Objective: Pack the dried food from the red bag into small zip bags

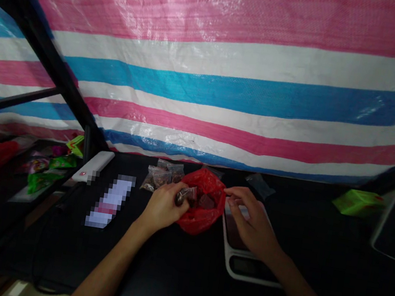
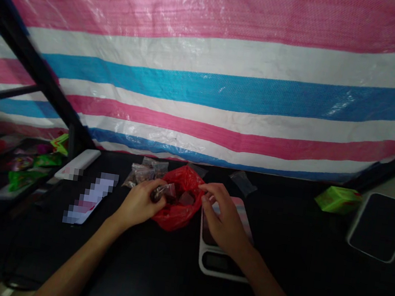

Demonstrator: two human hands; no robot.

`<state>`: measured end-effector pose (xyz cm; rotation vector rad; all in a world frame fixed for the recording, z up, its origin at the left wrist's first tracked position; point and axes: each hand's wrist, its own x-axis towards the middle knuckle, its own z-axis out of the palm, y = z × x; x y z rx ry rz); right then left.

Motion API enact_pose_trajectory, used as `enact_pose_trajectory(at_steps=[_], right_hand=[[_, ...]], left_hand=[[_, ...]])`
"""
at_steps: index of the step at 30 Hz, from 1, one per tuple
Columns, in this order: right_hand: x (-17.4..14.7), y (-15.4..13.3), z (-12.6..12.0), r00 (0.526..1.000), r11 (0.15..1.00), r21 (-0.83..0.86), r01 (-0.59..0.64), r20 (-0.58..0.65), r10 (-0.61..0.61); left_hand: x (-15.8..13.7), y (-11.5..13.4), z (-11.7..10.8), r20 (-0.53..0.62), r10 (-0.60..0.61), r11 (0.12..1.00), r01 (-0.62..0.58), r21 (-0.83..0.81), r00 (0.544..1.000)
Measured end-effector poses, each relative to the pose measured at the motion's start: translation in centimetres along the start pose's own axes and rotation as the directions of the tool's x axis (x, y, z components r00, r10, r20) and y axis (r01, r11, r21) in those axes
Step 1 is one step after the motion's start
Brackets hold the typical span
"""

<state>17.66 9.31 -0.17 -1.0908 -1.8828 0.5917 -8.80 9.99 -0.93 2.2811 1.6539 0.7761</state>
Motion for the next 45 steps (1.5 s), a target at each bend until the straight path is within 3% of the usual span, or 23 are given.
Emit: enact_pose_trajectory(at_steps=[17, 27, 45], right_hand=[[0.0, 0.8, -0.5, 0.997, 0.997, -0.039, 0.063, 0.034, -0.062], [0.1, 0.1, -0.9, 0.995, 0.994, -0.065, 0.087, 0.058, -0.084], [-0.1, -0.1, -0.9, 0.992, 0.990, -0.115, 0.082, 0.101, -0.070]], left_hand=[[0.1, 0.5, -0.4, 0.143, -0.200, 0.979, 0.204, -0.017, 0.969], [0.0, 0.1, 0.2, 0.104, -0.155, 0.976, 0.169, -0.141, 0.982], [0.1, -0.3, 1.0, 0.065, -0.177, 0.905, 0.188, -0.381, 0.982]])
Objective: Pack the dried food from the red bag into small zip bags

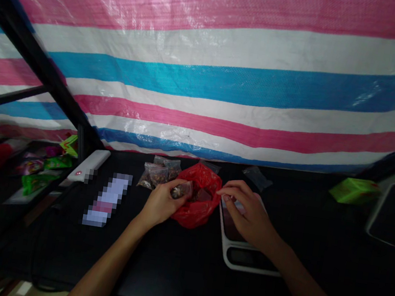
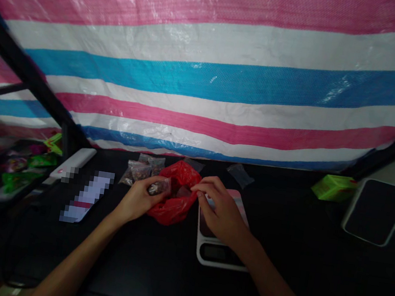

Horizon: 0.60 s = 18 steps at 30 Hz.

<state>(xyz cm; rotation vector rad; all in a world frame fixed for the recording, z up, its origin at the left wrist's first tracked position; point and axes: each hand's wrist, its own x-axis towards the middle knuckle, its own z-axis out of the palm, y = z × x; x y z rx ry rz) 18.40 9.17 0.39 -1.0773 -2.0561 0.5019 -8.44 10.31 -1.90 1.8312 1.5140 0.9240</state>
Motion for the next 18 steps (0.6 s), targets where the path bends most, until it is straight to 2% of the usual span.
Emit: enact_pose_trajectory(at_steps=[2, 7, 13, 18], right_hand=[[0.0, 0.0, 0.0, 1.000, 1.000, -0.004, -0.002, 0.006, 0.002], [-0.1, -0.3, 0.0, 0.999, 0.999, 0.040, 0.023, 0.024, -0.024], [-0.7, -1.1, 1.2, 0.999, 0.982, 0.189, -0.016, 0.048, 0.007], [-1.3, -2.5, 2.3, 0.998, 0.971, 0.239, 0.012, 0.064, -0.028]], left_hand=[[0.0, 0.2, 0.0, -0.022, 0.019, 0.999, -0.020, -0.039, 1.000], [-0.3, 0.9, -0.1, -0.062, 0.146, 0.973, -0.155, -0.172, 0.987], [-1.3, 1.9, 0.1, -0.055, 0.373, 0.919, -0.377, -0.116, 0.926], [-1.8, 2.6, 0.8, 0.011, 0.463, 0.885, -0.461, -0.071, 0.886]])
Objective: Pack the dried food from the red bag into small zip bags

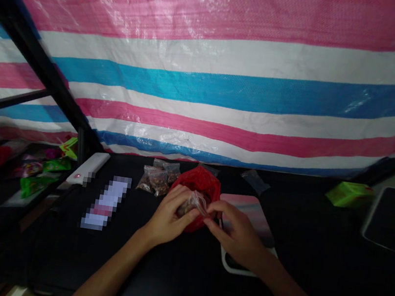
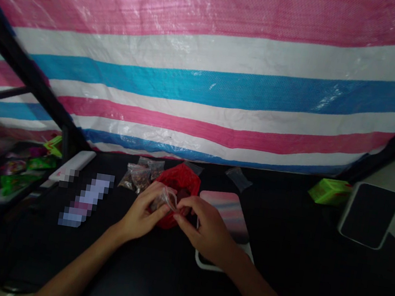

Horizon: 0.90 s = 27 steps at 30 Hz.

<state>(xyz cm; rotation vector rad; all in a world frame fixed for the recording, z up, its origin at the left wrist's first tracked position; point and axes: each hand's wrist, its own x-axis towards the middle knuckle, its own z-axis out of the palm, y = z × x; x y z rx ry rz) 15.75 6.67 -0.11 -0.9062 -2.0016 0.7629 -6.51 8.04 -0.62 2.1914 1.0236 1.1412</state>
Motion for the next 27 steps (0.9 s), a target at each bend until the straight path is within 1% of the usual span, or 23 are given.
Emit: enact_pose_trajectory(at_steps=[2, 4, 7, 8, 9, 10, 11, 13, 14, 16, 18, 20, 22, 27], right_hand=[[0.1, -0.4, 0.0, 0.999, 0.999, 0.043, 0.009, -0.054, -0.007], [0.4, -0.4, -0.8, 0.989, 0.994, 0.111, -0.009, -0.148, 0.026], [1.0, 0.6, -3.4, 0.942, 0.973, 0.215, -0.084, -0.300, 0.148], [1.2, 1.1, -4.5, 0.923, 0.965, 0.234, -0.118, -0.332, 0.193], [1.3, 1.7, -5.6, 0.913, 0.960, 0.232, -0.156, -0.338, 0.230], [1.4, 2.3, -6.6, 0.913, 0.956, 0.213, -0.202, -0.313, 0.262], [1.3, 2.9, -7.4, 0.921, 0.952, 0.185, -0.245, -0.262, 0.288], [1.1, 4.0, -8.5, 0.935, 0.942, 0.092, -0.322, -0.127, 0.332], [1.0, 4.6, -8.8, 0.936, 0.939, 0.021, -0.344, -0.074, 0.344], [0.7, 5.5, -8.9, 0.940, 0.929, -0.148, -0.339, -0.030, 0.339], [0.4, 6.2, -8.7, 0.954, 0.908, -0.303, -0.290, -0.022, 0.297], [0.2, 6.8, -8.7, 0.967, 0.890, -0.389, -0.236, -0.006, 0.254], [0.1, 7.2, -9.0, 0.972, 0.880, -0.423, -0.218, -0.011, 0.235], [0.2, 7.7, -10.0, 0.968, 0.866, -0.438, -0.243, -0.163, 0.189]], left_hand=[[-0.1, -0.1, 0.2, 0.019, 0.027, 0.999, -0.028, 0.026, 0.999], [-0.3, -0.3, 0.2, 0.025, 0.049, 0.997, -0.050, 0.056, 0.998], [-0.5, -0.7, -0.2, 0.025, 0.058, 0.991, -0.061, 0.122, 0.998], [-0.5, -0.8, -0.4, 0.023, 0.056, 0.988, -0.059, 0.144, 0.998], [-0.4, -0.8, -0.5, 0.024, 0.053, 0.985, -0.056, 0.161, 0.998], [-0.4, -0.8, -0.6, 0.033, 0.049, 0.983, -0.055, 0.175, 0.998], [-0.4, -0.7, -0.6, 0.052, 0.052, 0.981, -0.061, 0.186, 0.997], [-0.3, -0.5, -0.6, 0.104, 0.063, 0.975, -0.084, 0.207, 0.993], [-0.2, -0.3, -0.5, 0.130, 0.067, 0.972, -0.094, 0.215, 0.989], [-0.2, -0.2, -0.3, 0.161, 0.072, 0.968, -0.108, 0.225, 0.984], [-0.1, -0.2, -0.2, 0.171, 0.064, 0.969, -0.103, 0.227, 0.983], [-0.1, -0.2, -0.4, 0.168, 0.054, 0.970, -0.092, 0.224, 0.984], [-0.1, -0.3, -0.7, 0.151, 0.043, 0.971, -0.077, 0.226, 0.988], [0.0, -0.4, -1.2, 0.101, 0.054, 0.972, -0.075, 0.221, 0.993]])
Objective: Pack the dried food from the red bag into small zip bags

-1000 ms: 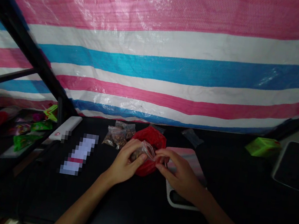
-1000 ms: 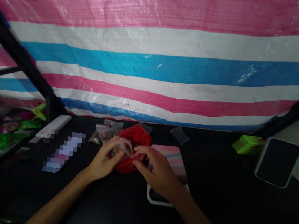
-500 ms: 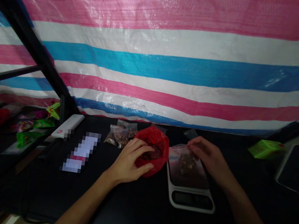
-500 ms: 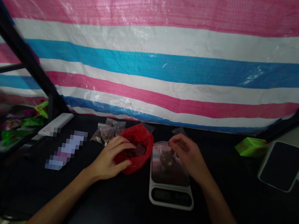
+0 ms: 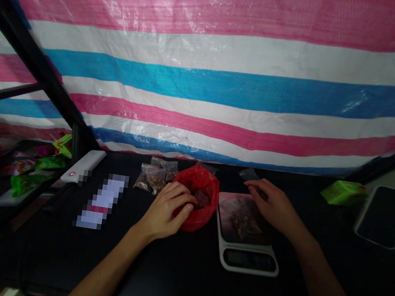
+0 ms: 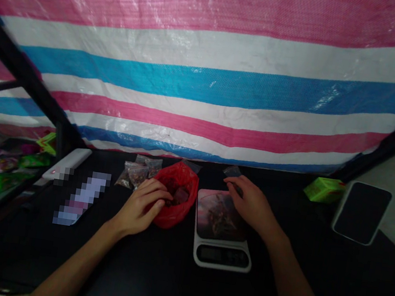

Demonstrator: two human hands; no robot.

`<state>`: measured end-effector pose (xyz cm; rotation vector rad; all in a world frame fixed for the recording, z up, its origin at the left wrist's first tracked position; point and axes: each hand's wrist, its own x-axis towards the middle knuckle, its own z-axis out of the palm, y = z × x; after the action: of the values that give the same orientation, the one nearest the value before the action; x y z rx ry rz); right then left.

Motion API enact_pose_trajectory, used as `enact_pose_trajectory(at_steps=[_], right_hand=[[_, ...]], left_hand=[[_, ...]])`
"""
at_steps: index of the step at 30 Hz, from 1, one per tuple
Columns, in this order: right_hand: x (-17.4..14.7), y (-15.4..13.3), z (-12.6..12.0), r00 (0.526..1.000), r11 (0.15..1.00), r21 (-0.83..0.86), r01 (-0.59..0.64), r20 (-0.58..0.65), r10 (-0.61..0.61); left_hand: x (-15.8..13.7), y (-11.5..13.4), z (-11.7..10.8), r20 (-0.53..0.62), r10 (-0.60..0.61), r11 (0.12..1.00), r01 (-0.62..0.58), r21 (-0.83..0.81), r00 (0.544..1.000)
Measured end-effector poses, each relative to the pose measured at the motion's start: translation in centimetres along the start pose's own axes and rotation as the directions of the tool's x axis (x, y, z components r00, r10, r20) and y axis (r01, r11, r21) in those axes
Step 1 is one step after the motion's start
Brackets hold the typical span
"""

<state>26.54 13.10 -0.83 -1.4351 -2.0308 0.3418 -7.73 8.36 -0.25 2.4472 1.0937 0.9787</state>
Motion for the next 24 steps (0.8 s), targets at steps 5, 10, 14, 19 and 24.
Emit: enact_pose_trajectory(at_steps=[5, 10, 14, 19, 24], right_hand=[[0.2, 0.1, -0.1, 0.999, 1.000, 0.016, 0.016, -0.040, -0.015], [0.1, -0.1, 0.0, 0.998, 0.998, 0.037, 0.055, -0.040, -0.054], [0.0, -0.2, 0.0, 0.998, 0.998, 0.027, 0.060, -0.032, -0.059], [0.0, -0.5, 0.1, 0.998, 0.998, 0.037, 0.059, -0.016, -0.059], [-0.1, -1.2, 0.3, 0.996, 0.995, 0.061, 0.078, 0.039, -0.080]], left_hand=[[0.0, -0.3, 0.1, -0.071, 0.009, 0.999, -0.011, -0.031, 0.997], [-0.1, -0.6, 0.2, -0.105, 0.014, 0.999, -0.018, -0.043, 0.994], [-0.1, -0.6, 0.2, -0.105, 0.008, 0.998, -0.014, -0.054, 0.994], [-0.1, -0.7, 0.2, -0.129, 0.008, 0.998, -0.015, -0.060, 0.992], [-0.2, -0.6, 0.2, -0.136, 0.016, 0.998, -0.023, -0.051, 0.991]])
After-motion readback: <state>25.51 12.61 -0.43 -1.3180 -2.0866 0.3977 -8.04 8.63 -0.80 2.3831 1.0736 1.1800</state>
